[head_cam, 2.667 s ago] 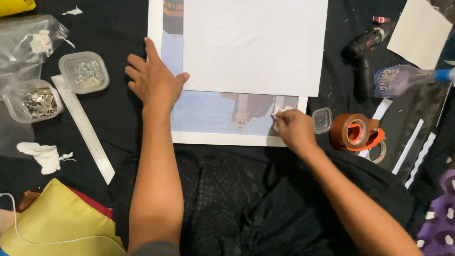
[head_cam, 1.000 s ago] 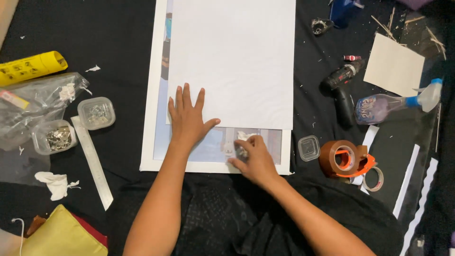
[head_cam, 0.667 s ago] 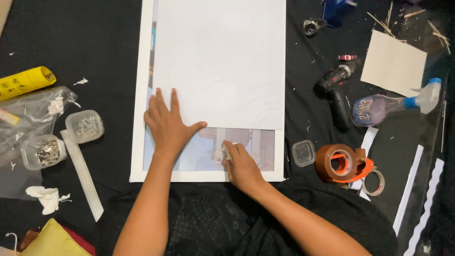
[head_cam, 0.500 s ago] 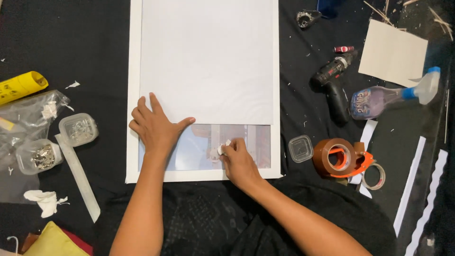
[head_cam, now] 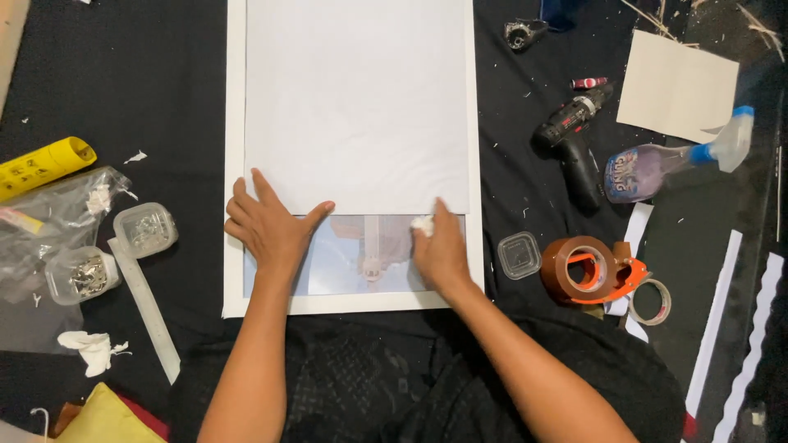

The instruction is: The person wipes the surface of a framed glass panel with a white cloth. They repeatedly lift a white backing sheet to clean underneath it, then replace the sheet and continue wiping the glass surface.

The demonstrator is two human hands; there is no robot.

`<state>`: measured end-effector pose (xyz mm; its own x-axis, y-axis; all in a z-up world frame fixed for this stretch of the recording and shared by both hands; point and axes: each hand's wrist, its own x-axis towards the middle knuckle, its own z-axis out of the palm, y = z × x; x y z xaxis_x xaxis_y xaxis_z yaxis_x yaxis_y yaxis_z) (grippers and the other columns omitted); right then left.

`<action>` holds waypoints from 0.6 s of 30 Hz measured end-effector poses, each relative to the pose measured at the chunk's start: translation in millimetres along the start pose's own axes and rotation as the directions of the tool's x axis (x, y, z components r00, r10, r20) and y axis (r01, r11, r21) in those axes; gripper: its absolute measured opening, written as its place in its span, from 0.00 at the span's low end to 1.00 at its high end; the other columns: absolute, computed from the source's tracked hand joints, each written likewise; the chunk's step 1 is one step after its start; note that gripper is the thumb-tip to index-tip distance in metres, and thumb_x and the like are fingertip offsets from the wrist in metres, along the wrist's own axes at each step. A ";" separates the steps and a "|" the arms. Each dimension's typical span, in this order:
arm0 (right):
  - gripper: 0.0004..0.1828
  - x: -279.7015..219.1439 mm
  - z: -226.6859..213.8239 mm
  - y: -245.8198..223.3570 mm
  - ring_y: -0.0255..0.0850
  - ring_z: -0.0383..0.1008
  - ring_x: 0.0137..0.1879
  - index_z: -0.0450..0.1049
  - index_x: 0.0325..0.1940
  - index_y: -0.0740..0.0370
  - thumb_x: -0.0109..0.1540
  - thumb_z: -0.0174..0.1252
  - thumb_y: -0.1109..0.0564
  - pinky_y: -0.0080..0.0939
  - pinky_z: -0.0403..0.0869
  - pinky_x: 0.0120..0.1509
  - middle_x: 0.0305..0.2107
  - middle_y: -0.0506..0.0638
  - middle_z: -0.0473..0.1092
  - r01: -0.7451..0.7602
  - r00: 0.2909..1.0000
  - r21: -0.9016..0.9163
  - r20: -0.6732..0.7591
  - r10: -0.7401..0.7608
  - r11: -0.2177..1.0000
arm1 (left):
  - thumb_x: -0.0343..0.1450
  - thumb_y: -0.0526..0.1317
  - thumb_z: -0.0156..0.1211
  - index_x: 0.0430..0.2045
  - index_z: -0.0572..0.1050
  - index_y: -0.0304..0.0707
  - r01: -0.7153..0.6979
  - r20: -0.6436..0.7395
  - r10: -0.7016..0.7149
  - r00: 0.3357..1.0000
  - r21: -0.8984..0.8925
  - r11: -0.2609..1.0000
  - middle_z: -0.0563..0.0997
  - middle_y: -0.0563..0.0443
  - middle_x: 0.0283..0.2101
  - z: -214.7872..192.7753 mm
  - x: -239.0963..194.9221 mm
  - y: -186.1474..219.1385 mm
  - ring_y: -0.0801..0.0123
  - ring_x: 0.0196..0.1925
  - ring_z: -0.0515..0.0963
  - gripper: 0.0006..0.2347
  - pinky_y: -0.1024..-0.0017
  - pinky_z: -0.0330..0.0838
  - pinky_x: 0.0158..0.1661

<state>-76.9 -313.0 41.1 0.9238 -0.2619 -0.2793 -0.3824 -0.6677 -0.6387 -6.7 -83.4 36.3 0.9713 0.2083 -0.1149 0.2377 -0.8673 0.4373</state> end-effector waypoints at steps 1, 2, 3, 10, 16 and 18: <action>0.34 10.4 -4.7 11.9 0.72 0.70 0.61 0.58 0.71 0.78 0.63 0.57 0.60 0.65 0.71 0.64 0.51 0.76 0.68 0.003 1.000 -0.001 -0.005 -0.003 1.000 | 0.60 0.65 0.70 0.70 0.56 0.26 -0.003 -0.004 0.003 1.000 -0.003 1.000 0.55 0.27 0.67 4.0 2.5 -2.9 0.39 0.65 0.53 0.51 0.42 0.43 0.59; 0.38 20.5 -9.5 23.7 0.71 0.70 0.62 0.54 0.73 0.79 0.62 0.58 0.58 0.64 0.70 0.65 0.53 0.76 0.67 -0.084 0.996 -0.008 -0.038 0.084 0.996 | 0.61 0.66 0.70 0.70 0.56 0.25 0.022 -0.016 -0.022 1.000 0.029 0.999 0.57 0.28 0.66 8.1 4.8 -5.9 0.40 0.64 0.54 0.50 0.43 0.44 0.58; 0.43 30.9 -14.3 35.3 0.70 0.69 0.63 0.51 0.75 0.79 0.62 0.59 0.55 0.64 0.69 0.67 0.54 0.77 0.67 -0.170 0.983 -0.011 -0.071 0.169 0.985 | 0.61 0.66 0.69 0.69 0.56 0.24 0.048 -0.028 -0.046 0.999 0.062 0.997 0.59 0.28 0.64 12.1 7.3 -9.0 0.41 0.63 0.54 0.50 0.44 0.45 0.57; 0.36 29.6 -8.3 37.1 0.65 0.75 0.59 0.65 0.71 0.73 0.62 0.58 0.52 0.58 0.75 0.60 0.50 0.70 0.72 -0.110 0.992 -0.183 0.033 0.118 0.977 | 0.66 0.62 0.66 0.68 0.61 0.27 -0.038 0.022 0.036 0.999 0.089 0.995 0.67 0.32 0.60 19.3 13.7 -14.3 0.46 0.60 0.60 0.43 0.48 0.50 0.54; 0.40 26.1 -30.8 23.3 0.68 0.71 0.62 0.59 0.72 0.78 0.61 0.63 0.55 0.63 0.73 0.61 0.51 0.76 0.71 -0.270 0.961 0.087 -0.038 0.274 0.959 | 0.71 0.51 0.65 0.68 0.62 0.30 -0.050 0.031 0.049 0.998 0.027 0.998 0.72 0.33 0.59 11.4 13.8 -10.4 0.51 0.59 0.66 0.33 0.51 0.51 0.54; 0.36 16.4 -42.2 -2.5 0.66 0.73 0.62 0.63 0.71 0.76 0.61 0.62 0.57 0.62 0.75 0.59 0.52 0.75 0.72 -0.295 0.954 0.198 -0.002 0.301 0.935 | 0.73 0.47 0.63 0.68 0.63 0.31 -0.071 0.017 0.071 0.997 0.000 0.997 0.72 0.35 0.60 11.0 13.5 -10.0 0.54 0.60 0.67 0.30 0.54 0.52 0.54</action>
<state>-60.0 -345.1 68.3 0.7659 -0.4522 -0.4570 -0.6334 -0.4087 -0.6571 3.9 -76.9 20.6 0.9854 0.1387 -0.0989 0.1684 -0.8798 0.4445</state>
